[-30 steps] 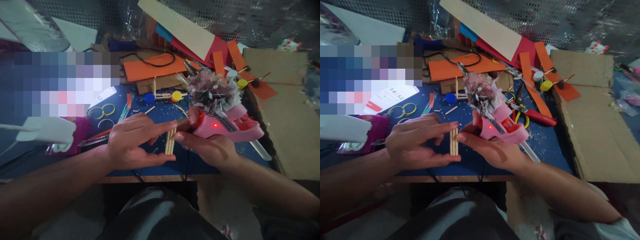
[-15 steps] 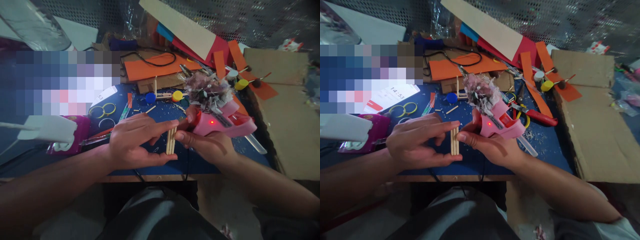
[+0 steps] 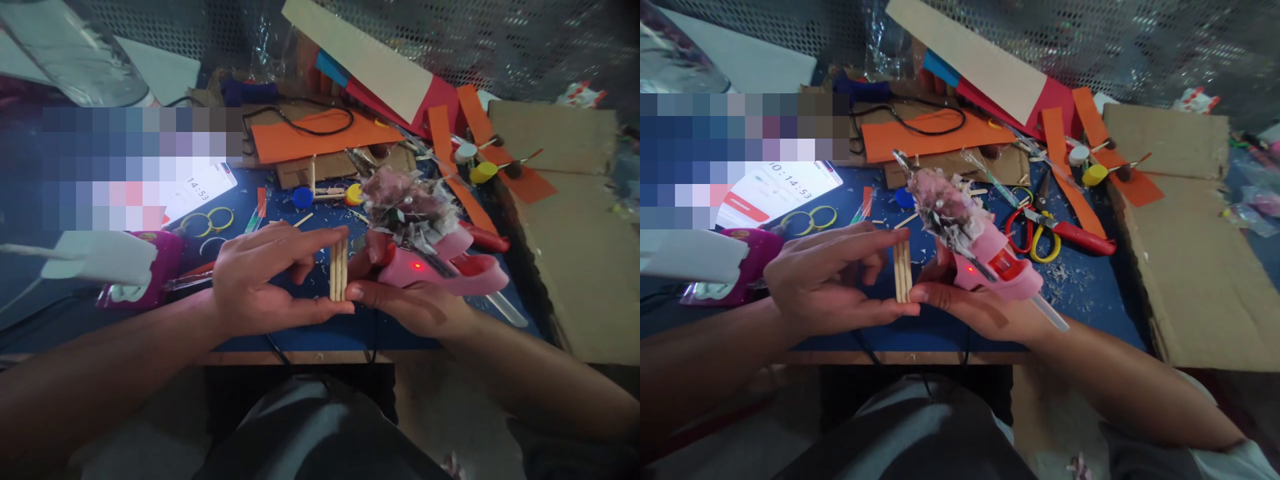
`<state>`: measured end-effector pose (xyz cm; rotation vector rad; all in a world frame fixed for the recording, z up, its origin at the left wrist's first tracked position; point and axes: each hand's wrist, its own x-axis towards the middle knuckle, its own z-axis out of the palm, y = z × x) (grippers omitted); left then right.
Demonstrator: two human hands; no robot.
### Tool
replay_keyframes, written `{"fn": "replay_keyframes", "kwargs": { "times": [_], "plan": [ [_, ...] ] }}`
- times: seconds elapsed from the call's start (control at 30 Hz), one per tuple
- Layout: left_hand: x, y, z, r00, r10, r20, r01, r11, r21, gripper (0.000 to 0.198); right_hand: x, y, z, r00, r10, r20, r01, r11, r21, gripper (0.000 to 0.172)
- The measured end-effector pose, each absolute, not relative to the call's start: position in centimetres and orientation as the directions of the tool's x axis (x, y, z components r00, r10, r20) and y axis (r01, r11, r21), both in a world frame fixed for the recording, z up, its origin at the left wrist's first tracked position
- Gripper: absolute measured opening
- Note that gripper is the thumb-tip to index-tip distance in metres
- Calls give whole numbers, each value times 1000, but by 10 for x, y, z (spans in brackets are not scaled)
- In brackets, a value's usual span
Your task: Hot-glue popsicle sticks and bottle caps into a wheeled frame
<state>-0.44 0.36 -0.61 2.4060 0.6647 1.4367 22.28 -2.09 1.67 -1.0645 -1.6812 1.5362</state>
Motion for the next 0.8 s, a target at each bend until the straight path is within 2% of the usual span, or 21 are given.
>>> {"fn": "replay_keyframes", "kwargs": {
  "times": [0.2, 0.43, 0.6, 0.8],
  "plan": [
    [-6, 5, -6, 433, 464, 772, 232, -886, 403, 54, 223, -21, 11, -486, 872, -55, 131, 11, -991, 35],
    [-4, 4, -6, 397, 470, 789, 217, -883, 417, 55, 225, -22, 7, -491, 868, -74, 98, -30, -995, 33],
    [-3, 3, -5, 481, 459, 747, 186, -886, 424, 58, 219, -24, 12, -372, 924, -92, -45, -117, -992, 51],
    [-2, 2, -7, 480, 449, 753, 172, -891, 421, 60, 215, -21, 16, -365, 926, -95, -19, -109, -994, 57]
  ]
}}
